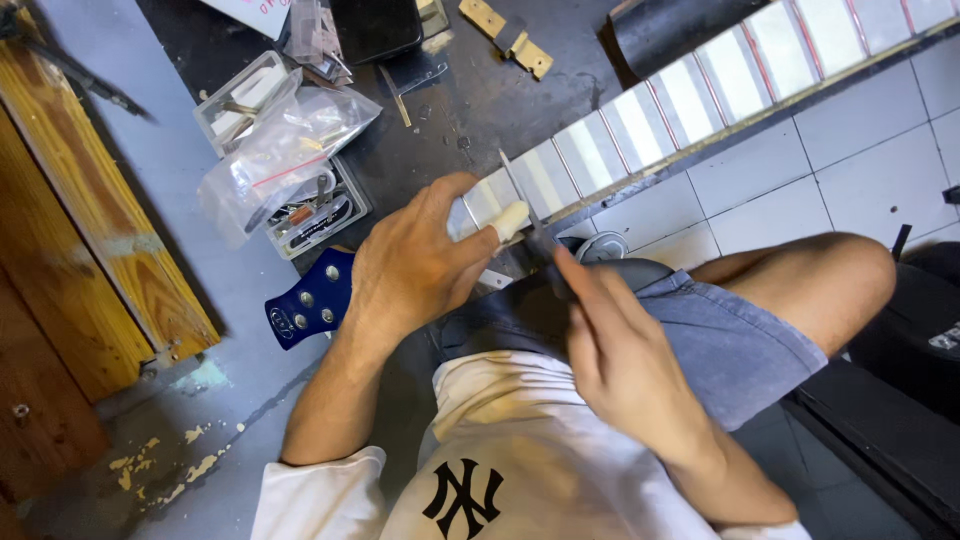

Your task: The person uses a metal file to smooth the edges of the frets on a guitar neck. The person holds the neck with the left hand and files the frets with the right hand, moving along the fretboard.

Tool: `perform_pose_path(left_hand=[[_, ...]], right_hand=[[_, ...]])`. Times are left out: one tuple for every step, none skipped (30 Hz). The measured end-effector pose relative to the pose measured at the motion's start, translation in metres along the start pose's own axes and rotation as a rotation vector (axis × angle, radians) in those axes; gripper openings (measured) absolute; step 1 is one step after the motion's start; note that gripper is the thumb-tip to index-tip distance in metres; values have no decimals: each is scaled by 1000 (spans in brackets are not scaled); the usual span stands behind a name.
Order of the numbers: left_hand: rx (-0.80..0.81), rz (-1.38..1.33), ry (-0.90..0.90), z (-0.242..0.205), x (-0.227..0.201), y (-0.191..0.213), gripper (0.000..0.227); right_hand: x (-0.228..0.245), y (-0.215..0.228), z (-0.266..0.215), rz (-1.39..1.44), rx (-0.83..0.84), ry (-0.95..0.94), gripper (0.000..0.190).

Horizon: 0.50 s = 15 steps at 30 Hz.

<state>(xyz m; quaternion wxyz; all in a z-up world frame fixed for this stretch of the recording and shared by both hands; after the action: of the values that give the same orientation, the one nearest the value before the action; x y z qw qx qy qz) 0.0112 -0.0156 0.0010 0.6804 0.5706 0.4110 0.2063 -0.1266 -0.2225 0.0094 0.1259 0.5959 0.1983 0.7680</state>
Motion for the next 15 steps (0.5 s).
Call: perform_pose_path(left_hand=[[-26, 2, -3, 1, -1, -1, 12], [-17, -1, -5, 0, 0, 0, 12], [-50, 22, -24, 0, 2, 0, 20], [-80, 38, -37, -2, 3, -2, 27], [-69, 28, -34, -6, 1, -1, 27], [-62, 20, -16, -4, 1, 1, 25], [-56, 12, 1, -2, 2, 3, 23], [-50, 7, 7, -1, 2, 3, 23], [-60, 5, 1, 0, 3, 3, 24], [-60, 7, -11, 0, 4, 5, 25], [-45, 7, -10, -5, 2, 5, 25], [-55, -20, -8, -3, 1, 6, 24], [-65, -47, -6, -2, 1, 8, 22], [-57, -49, -6, -1, -2, 8, 22], [55, -125, 201, -1, -3, 7, 32]], right_hand=[[0, -1, 15, -37, 54, -15, 55], [-1, 0, 21, -34, 53, -24, 55], [-2, 1, 28, -14, 27, -28, 54], [-4, 2, 32, 5, 8, -36, 52], [-3, 1, 21, 6, 14, -50, 52], [-5, 2, 14, 17, -33, -61, 49], [-7, 3, 8, 27, -81, -71, 46], [-8, 4, 3, 29, -74, -77, 46], [-8, 4, -2, 38, -103, -116, 46], [-7, 2, -9, 54, -139, -161, 46], [-6, 2, -13, 62, -139, -174, 46], [-6, 2, -14, 126, -122, -184, 49], [-7, 3, -15, 189, -105, -194, 53], [-6, 3, -18, 193, -106, -202, 53], [-5, 3, -21, 187, -95, -190, 52]])
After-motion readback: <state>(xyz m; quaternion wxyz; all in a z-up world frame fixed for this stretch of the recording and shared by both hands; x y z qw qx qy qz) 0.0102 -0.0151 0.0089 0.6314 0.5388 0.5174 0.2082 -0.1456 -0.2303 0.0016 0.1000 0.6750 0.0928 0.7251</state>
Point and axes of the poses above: each hand's wrist, its own z-axis towards the middle knuckle, its own y-axis out of the back of the hand, x = y × z, the point moved 1 cm from there along z, towards the middle knuckle, and after that the axes turned 15 degrees about y, right-handed, at the moved point
